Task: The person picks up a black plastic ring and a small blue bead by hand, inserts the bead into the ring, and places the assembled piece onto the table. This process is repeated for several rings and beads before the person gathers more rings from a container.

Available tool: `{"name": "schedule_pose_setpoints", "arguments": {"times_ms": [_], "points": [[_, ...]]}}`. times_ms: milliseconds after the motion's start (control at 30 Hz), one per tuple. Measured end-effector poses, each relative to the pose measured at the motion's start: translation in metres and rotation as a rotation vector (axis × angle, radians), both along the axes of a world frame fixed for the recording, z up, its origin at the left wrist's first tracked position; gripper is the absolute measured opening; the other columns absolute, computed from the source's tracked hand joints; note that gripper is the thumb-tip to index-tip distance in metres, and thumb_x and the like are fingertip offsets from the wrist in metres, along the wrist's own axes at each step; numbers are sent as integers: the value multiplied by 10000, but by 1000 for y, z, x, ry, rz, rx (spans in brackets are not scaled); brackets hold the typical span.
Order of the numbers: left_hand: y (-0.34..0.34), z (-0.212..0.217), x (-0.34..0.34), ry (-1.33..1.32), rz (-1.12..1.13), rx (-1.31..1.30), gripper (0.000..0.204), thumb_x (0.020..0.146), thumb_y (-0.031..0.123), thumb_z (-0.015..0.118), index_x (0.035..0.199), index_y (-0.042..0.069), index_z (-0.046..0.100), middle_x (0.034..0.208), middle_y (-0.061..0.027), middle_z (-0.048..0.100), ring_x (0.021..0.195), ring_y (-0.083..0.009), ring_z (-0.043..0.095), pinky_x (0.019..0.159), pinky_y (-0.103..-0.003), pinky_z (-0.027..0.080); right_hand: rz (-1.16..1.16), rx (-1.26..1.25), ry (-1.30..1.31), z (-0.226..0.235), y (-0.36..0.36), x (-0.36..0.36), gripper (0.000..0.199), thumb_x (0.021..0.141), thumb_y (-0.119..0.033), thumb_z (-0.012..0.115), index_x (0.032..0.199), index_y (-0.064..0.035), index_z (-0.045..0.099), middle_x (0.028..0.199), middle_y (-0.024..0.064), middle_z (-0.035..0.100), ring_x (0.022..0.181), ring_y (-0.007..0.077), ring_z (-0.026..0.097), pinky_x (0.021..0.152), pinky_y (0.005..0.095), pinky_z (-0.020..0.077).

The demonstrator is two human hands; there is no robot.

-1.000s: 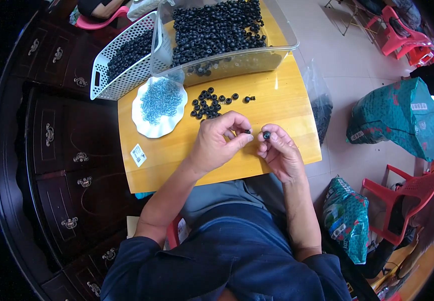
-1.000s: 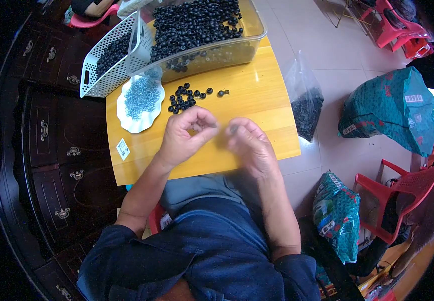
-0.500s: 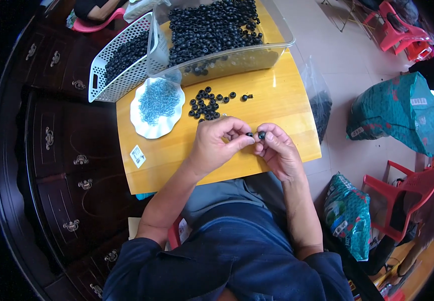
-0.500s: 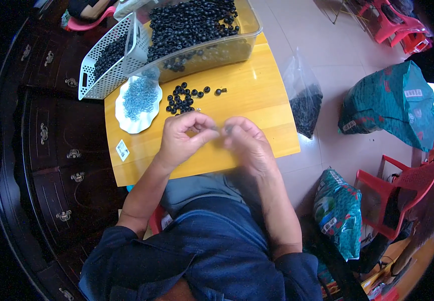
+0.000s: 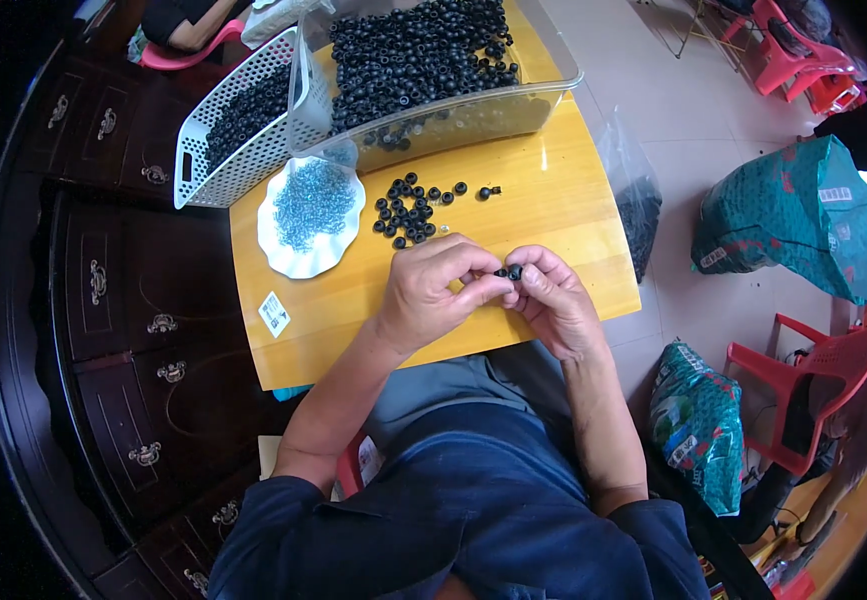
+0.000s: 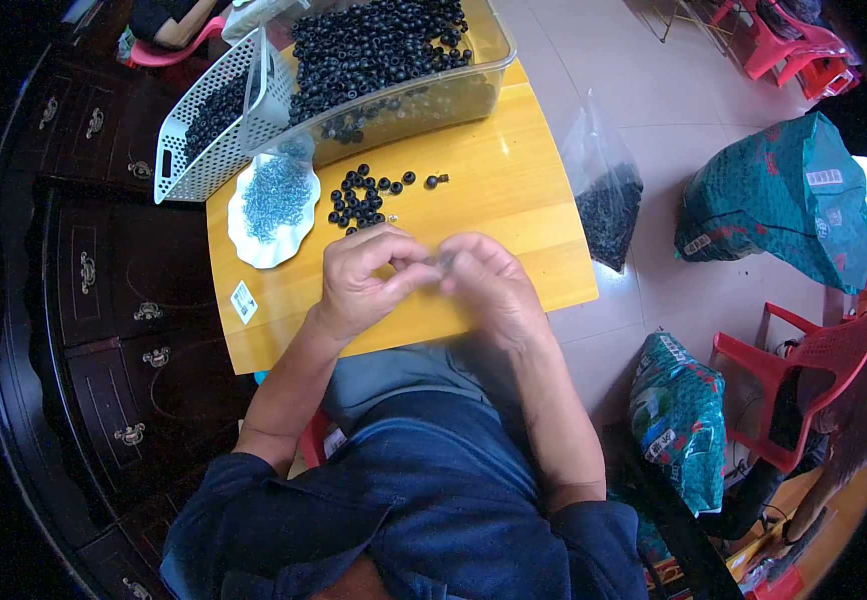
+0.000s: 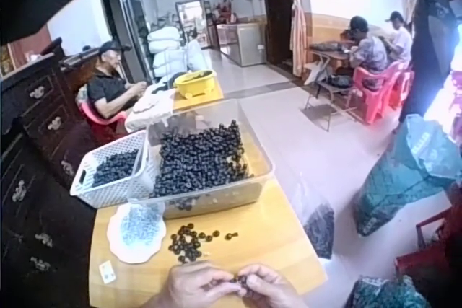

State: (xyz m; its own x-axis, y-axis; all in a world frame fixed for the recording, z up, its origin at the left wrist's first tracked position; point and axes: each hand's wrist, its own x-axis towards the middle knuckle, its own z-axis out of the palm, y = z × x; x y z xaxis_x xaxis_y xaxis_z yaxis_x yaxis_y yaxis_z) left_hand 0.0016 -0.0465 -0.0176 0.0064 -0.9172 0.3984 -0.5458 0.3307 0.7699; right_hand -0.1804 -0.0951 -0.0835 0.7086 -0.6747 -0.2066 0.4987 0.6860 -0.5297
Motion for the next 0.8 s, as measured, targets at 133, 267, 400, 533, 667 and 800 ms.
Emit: {"name": "schedule_pose_setpoints", "arguments": {"times_ms": [133, 267, 400, 533, 667, 800], "points": [[1, -1, -1, -28, -14, -8, 199, 727, 48, 838, 821, 33, 663, 718, -69, 639, 607, -172, 640, 530, -293, 489, 9, -4, -12, 1, 1, 1, 215, 975, -179, 643, 1137, -41, 611, 962, 55, 689, 833, 133, 666, 797, 288, 558], [2, -3, -3, -47, -15, -23, 209, 710, 64, 846, 806, 48, 661, 712, -72, 634, 610, -206, 633, 533, -318, 481, 2, -9, 18, 1, 3, 1, 228, 958, -187, 669, 1131, -49, 613, 946, 43, 685, 850, 136, 665, 805, 289, 554], [3, -5, -3, -69, -10, -36, 211, 699, 75, 853, 783, 59, 661, 708, -64, 630, 607, -222, 623, 531, -331, 477, -26, -31, 56, 4, 5, 2, 226, 949, -178, 681, 1124, -50, 617, 919, 23, 676, 850, 119, 655, 792, 274, 543], [2, -5, -1, -82, -35, -66, 220, 693, 60, 871, 789, 43, 674, 702, -63, 632, 588, -169, 606, 526, -282, 461, -42, -78, 90, 9, 6, 2, 223, 923, -165, 716, 1093, -50, 628, 891, 0, 659, 820, 85, 624, 770, 250, 519], [4, -4, 1, -62, -76, -64, 223, 694, 57, 872, 786, 40, 670, 708, -58, 633, 593, -158, 605, 527, -276, 458, -9, -104, 111, 13, 5, 0, 219, 904, -158, 740, 1064, -49, 638, 878, -6, 648, 814, 77, 610, 758, 236, 496], [8, 1, 0, 103, -85, 141, 225, 709, 84, 864, 852, 51, 693, 718, -32, 627, 629, -134, 611, 544, -290, 474, 15, -123, 114, 12, 5, -1, 249, 903, -162, 743, 1089, -52, 619, 892, -1, 653, 831, 84, 614, 762, 231, 486]]}}
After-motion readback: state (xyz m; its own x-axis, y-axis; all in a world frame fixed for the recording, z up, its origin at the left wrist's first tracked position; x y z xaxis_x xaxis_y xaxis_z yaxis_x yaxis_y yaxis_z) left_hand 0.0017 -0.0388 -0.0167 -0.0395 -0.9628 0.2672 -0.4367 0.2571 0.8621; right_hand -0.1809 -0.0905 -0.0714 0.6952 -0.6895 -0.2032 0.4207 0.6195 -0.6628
